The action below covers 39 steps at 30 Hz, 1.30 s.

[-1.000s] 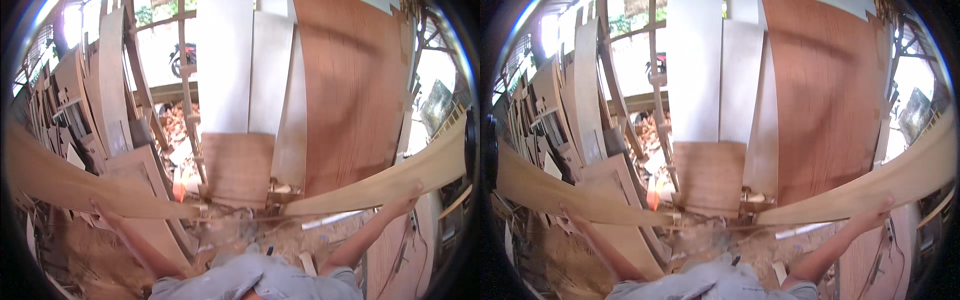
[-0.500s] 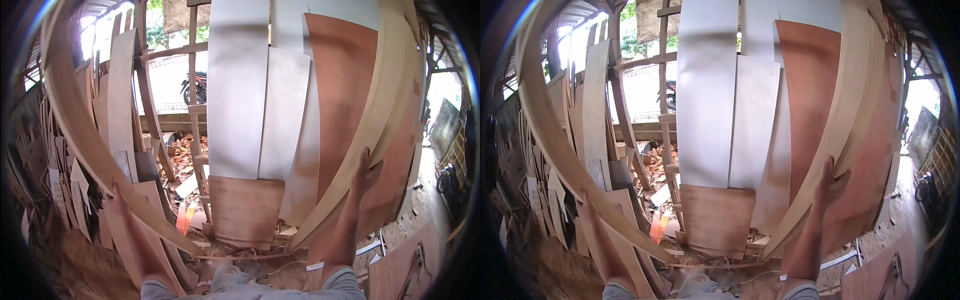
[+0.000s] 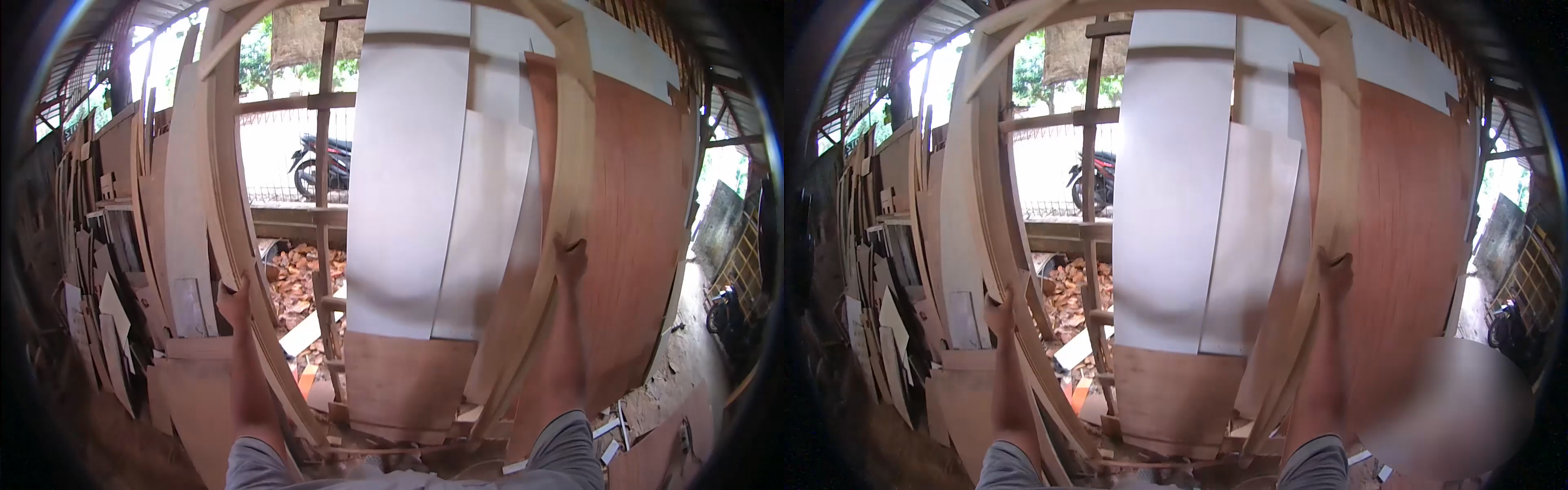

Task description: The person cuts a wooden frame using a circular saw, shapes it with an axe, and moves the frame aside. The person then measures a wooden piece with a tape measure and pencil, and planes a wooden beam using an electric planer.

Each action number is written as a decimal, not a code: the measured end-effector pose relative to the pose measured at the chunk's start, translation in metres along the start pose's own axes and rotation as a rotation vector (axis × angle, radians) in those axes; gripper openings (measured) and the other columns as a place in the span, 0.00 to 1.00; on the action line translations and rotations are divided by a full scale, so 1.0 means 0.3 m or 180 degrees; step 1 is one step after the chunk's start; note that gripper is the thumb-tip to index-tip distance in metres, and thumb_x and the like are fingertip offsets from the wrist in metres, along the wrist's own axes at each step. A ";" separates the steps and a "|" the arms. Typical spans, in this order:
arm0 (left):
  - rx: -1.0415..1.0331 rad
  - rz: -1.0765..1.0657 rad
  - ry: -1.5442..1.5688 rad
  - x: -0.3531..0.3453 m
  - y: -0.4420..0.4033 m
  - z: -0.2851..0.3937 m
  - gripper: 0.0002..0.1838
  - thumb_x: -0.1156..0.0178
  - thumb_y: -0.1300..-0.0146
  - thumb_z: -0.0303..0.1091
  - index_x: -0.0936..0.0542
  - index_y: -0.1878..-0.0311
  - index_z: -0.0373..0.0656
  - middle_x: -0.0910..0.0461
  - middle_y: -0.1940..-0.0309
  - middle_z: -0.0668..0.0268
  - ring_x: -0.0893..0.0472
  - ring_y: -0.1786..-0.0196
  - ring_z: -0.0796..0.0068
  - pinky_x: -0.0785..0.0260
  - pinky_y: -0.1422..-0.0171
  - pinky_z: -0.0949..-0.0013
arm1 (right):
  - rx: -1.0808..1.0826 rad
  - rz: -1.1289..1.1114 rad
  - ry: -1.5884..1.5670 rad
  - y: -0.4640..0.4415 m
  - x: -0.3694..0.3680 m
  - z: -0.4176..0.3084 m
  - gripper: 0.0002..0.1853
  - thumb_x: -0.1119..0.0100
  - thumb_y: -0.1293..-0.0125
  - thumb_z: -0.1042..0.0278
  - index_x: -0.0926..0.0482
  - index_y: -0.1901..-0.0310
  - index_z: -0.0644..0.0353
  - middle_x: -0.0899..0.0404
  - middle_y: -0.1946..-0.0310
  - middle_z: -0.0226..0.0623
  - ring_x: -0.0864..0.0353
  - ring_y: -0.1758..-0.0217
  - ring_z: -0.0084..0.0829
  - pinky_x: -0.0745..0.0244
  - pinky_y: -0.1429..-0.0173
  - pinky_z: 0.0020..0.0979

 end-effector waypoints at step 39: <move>0.0421 -0.1180 0.0322 -0.374 0.004 -0.587 0.21 0.31 0.26 0.47 0.12 0.46 0.36 0.10 0.61 0.60 0.14 0.60 0.74 0.23 0.52 0.66 | -0.0070 -0.0710 -0.0722 0.194 -0.470 0.355 0.20 0.30 0.27 0.51 0.14 0.67 0.63 0.18 0.70 0.43 0.17 0.63 0.30 0.21 0.56 0.35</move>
Point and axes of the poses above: each hand's wrist, its own y-axis away from the middle knuckle, its own x-axis out of the back of the hand, z = x × y, the point moved 10 cm from there along -y, towards the middle knuckle
